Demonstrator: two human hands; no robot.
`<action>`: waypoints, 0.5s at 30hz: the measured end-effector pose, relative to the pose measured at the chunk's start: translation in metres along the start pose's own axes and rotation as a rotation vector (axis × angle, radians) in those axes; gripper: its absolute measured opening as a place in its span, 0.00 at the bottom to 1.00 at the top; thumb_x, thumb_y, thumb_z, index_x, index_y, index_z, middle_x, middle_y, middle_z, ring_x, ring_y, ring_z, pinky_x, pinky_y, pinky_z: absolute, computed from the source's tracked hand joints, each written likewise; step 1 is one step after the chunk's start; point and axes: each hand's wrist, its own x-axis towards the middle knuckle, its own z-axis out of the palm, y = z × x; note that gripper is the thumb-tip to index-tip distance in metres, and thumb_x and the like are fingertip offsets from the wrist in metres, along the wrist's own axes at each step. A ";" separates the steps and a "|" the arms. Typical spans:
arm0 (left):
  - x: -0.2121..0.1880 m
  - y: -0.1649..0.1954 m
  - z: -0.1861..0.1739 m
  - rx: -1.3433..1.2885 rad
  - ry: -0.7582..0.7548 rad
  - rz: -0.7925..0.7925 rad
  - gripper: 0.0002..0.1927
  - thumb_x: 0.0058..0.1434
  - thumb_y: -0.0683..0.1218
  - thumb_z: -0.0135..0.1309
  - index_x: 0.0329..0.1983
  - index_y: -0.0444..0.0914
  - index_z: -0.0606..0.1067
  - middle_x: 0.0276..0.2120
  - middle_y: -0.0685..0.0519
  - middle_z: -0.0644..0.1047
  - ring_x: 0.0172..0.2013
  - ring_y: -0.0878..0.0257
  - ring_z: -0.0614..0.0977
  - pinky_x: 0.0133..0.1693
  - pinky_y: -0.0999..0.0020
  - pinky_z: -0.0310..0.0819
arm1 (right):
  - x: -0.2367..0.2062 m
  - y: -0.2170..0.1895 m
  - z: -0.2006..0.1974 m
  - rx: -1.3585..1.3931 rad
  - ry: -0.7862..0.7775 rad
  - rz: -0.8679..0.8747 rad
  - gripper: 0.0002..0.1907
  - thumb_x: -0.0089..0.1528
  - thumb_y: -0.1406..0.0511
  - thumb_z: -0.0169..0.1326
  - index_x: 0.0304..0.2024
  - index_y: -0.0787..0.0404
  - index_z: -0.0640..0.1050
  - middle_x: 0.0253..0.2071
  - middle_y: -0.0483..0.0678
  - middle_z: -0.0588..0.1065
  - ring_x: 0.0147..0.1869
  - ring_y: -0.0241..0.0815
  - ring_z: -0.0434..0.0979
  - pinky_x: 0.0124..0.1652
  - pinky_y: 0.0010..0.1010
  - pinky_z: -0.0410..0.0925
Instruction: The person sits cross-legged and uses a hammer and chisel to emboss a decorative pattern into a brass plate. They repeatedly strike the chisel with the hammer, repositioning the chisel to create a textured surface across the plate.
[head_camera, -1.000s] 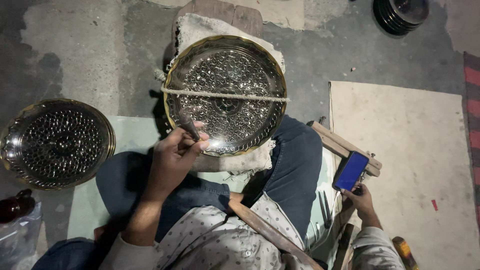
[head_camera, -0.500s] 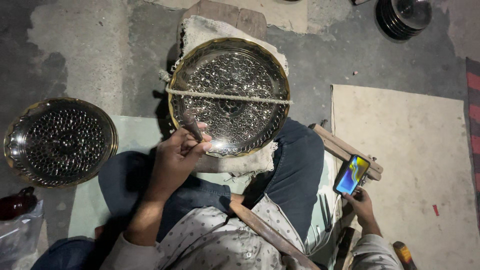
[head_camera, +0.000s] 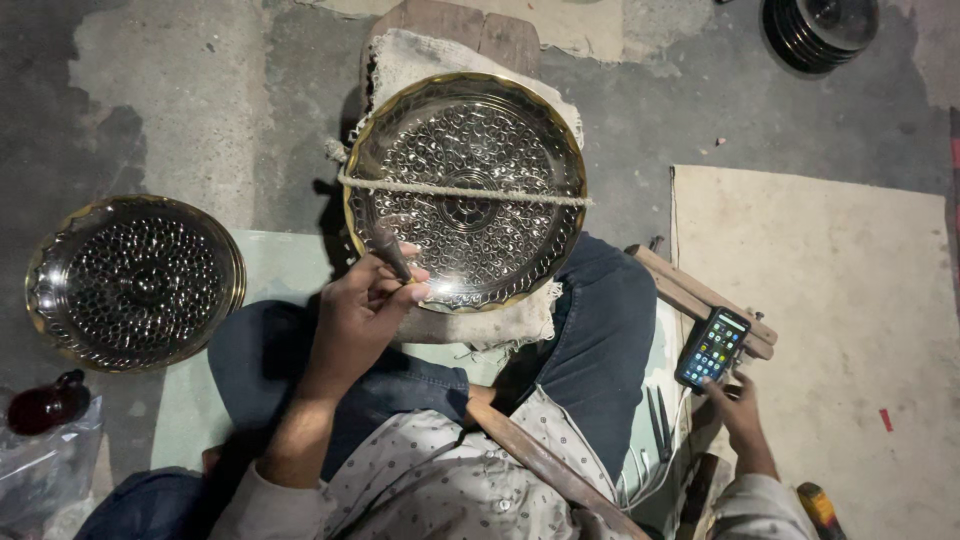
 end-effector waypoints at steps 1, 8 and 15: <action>-0.001 0.001 0.000 -0.015 0.006 -0.019 0.18 0.63 0.41 0.61 0.56 0.33 0.75 0.40 0.53 0.85 0.38 0.73 0.84 0.40 0.78 0.79 | 0.000 0.004 -0.001 -0.059 0.093 -0.025 0.32 0.61 0.61 0.67 0.60 0.68 0.68 0.41 0.49 0.74 0.42 0.38 0.73 0.41 0.30 0.68; 0.006 0.013 -0.003 0.183 0.057 0.345 0.07 0.62 0.38 0.61 0.41 0.33 0.75 0.43 0.47 0.82 0.48 0.65 0.84 0.44 0.73 0.78 | -0.027 0.000 0.001 0.122 -0.144 -0.286 0.12 0.71 0.63 0.57 0.45 0.69 0.78 0.37 0.47 0.77 0.41 0.36 0.72 0.45 0.29 0.65; 0.035 0.016 0.022 -0.114 -0.205 0.027 0.18 0.64 0.42 0.59 0.54 0.34 0.70 0.40 0.49 0.83 0.42 0.65 0.86 0.44 0.70 0.83 | -0.169 -0.075 0.066 -0.860 -0.835 -0.450 0.32 0.58 0.49 0.61 0.63 0.50 0.72 0.58 0.52 0.76 0.53 0.52 0.80 0.51 0.41 0.72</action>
